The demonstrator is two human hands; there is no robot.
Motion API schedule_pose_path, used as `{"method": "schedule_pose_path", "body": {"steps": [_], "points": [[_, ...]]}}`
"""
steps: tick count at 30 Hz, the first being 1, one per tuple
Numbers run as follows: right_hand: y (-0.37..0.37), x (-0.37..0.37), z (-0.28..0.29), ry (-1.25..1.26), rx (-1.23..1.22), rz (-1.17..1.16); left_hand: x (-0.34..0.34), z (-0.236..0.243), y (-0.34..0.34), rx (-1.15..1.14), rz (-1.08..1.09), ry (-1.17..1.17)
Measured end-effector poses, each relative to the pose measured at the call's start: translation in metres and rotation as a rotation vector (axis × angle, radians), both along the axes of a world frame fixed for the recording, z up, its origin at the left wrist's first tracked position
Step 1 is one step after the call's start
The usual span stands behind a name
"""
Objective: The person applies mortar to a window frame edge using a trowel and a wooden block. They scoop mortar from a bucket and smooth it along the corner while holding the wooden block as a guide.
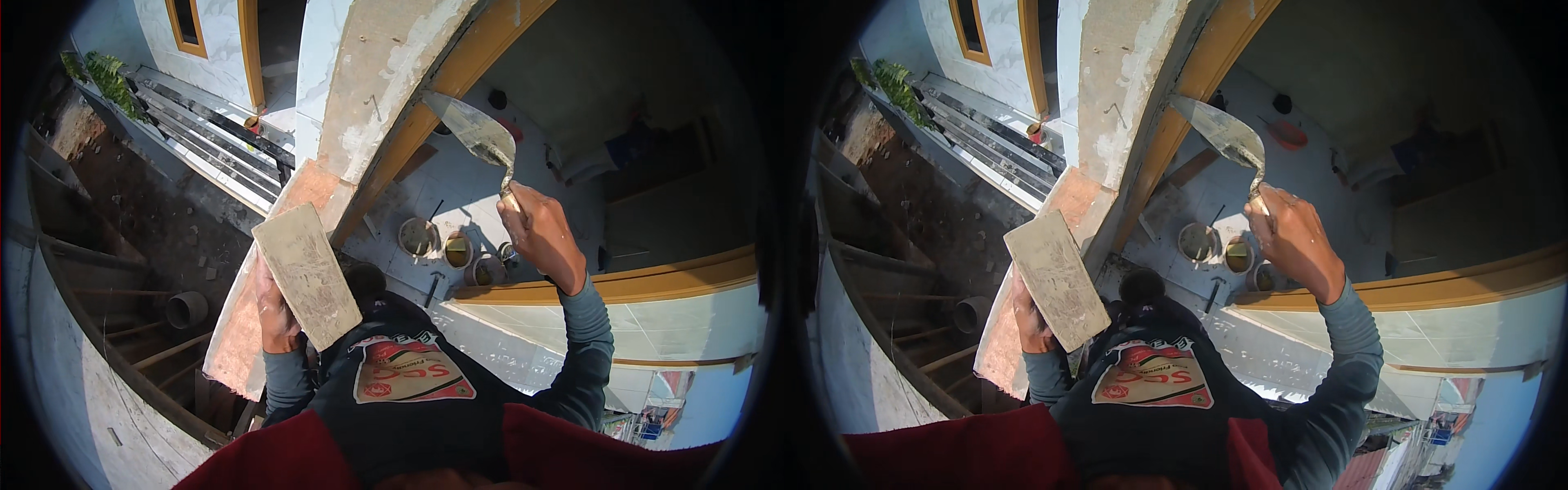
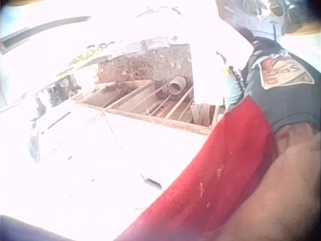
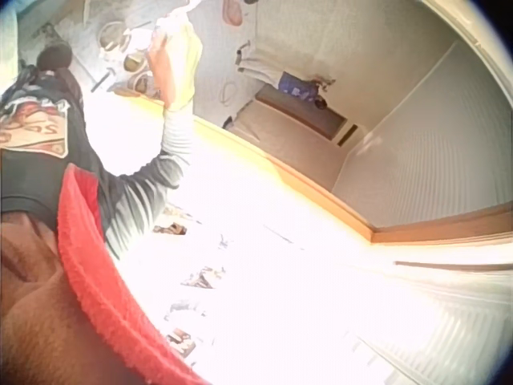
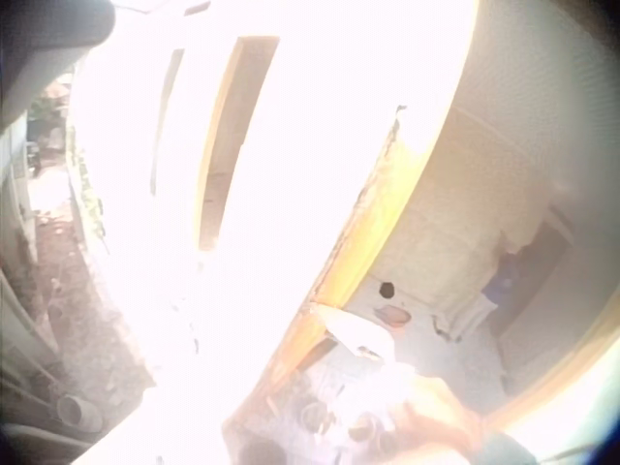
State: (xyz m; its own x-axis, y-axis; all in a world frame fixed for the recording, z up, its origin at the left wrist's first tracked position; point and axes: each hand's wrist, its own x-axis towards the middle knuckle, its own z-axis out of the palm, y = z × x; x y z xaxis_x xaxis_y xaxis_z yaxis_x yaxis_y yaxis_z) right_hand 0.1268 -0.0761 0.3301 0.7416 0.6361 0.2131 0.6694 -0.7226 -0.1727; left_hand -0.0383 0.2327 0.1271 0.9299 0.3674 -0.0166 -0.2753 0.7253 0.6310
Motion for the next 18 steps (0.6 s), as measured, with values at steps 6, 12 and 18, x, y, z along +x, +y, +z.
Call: {"method": "schedule_pose_path", "body": {"steps": [6, 12, 18], "points": [[-0.003, 0.000, -0.032, -0.026, 0.180, -0.058, -0.005, -0.005, 0.001, 0.009, 0.029, 0.046], [-0.004, 0.005, -0.073, 0.049, 0.132, -0.050, -0.009, -0.010, 0.002, 0.040, 0.045, 0.059], [-0.006, 0.014, -0.131, 0.172, 0.087, -0.043, -0.009, -0.007, -0.001, 0.055, 0.067, 0.093]]}}
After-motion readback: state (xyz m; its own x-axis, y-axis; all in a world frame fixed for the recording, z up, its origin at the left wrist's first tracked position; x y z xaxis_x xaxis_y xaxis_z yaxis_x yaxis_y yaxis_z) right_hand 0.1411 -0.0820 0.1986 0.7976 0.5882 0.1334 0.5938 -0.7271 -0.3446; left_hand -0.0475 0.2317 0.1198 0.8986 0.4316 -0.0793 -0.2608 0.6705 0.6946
